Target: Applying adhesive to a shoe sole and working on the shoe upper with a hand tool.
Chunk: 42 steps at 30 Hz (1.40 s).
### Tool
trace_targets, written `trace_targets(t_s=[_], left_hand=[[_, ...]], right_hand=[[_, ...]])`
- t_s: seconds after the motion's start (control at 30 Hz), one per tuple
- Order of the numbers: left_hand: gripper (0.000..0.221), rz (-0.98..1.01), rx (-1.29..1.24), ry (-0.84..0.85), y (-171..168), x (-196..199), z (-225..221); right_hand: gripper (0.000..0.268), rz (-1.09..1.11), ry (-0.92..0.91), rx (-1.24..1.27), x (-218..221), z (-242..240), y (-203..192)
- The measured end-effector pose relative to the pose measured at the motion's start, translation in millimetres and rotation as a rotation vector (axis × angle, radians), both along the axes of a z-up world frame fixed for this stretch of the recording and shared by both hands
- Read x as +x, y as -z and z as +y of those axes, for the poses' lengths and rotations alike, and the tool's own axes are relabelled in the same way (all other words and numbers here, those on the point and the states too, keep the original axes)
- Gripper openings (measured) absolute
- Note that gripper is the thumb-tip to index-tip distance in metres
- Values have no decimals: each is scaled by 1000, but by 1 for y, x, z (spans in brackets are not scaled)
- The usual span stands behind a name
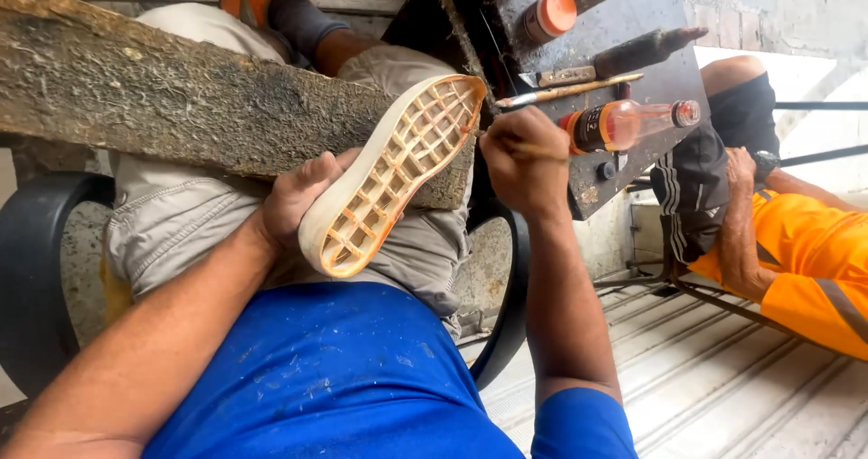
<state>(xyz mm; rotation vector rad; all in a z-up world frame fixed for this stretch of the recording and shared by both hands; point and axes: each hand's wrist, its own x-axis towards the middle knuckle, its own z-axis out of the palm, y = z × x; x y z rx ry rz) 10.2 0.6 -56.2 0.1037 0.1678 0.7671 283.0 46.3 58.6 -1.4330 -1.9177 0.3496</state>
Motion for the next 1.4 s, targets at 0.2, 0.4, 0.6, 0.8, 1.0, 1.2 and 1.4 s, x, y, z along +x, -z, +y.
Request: trace_targets(t_s=[0.2, 0.4, 0.6, 0.8, 1.0, 1.2, 1.4], left_hand=[[82, 159, 33, -35, -14, 8, -7], [78, 202, 135, -6, -36, 10, -9], [79, 305, 215, -9, -44, 10, -12], [79, 334, 173, 14, -52, 12, -6], [75, 328, 193, -24, -63, 12, -8], [78, 466, 367, -23, -59, 10, -8], [79, 556, 501, 1, -32, 10, -7]], right_hand=[[10, 2, 50, -82, -5, -7, -12], [12, 150, 89, 76, 20, 18, 5], [18, 89, -49, 150, 19, 13, -1], [18, 100, -180, 186, 22, 27, -3], [21, 38, -141, 123, 18, 17, -8], [8, 58, -31, -158, -6, -20, -16], [10, 281, -247, -313, -47, -68, -51]])
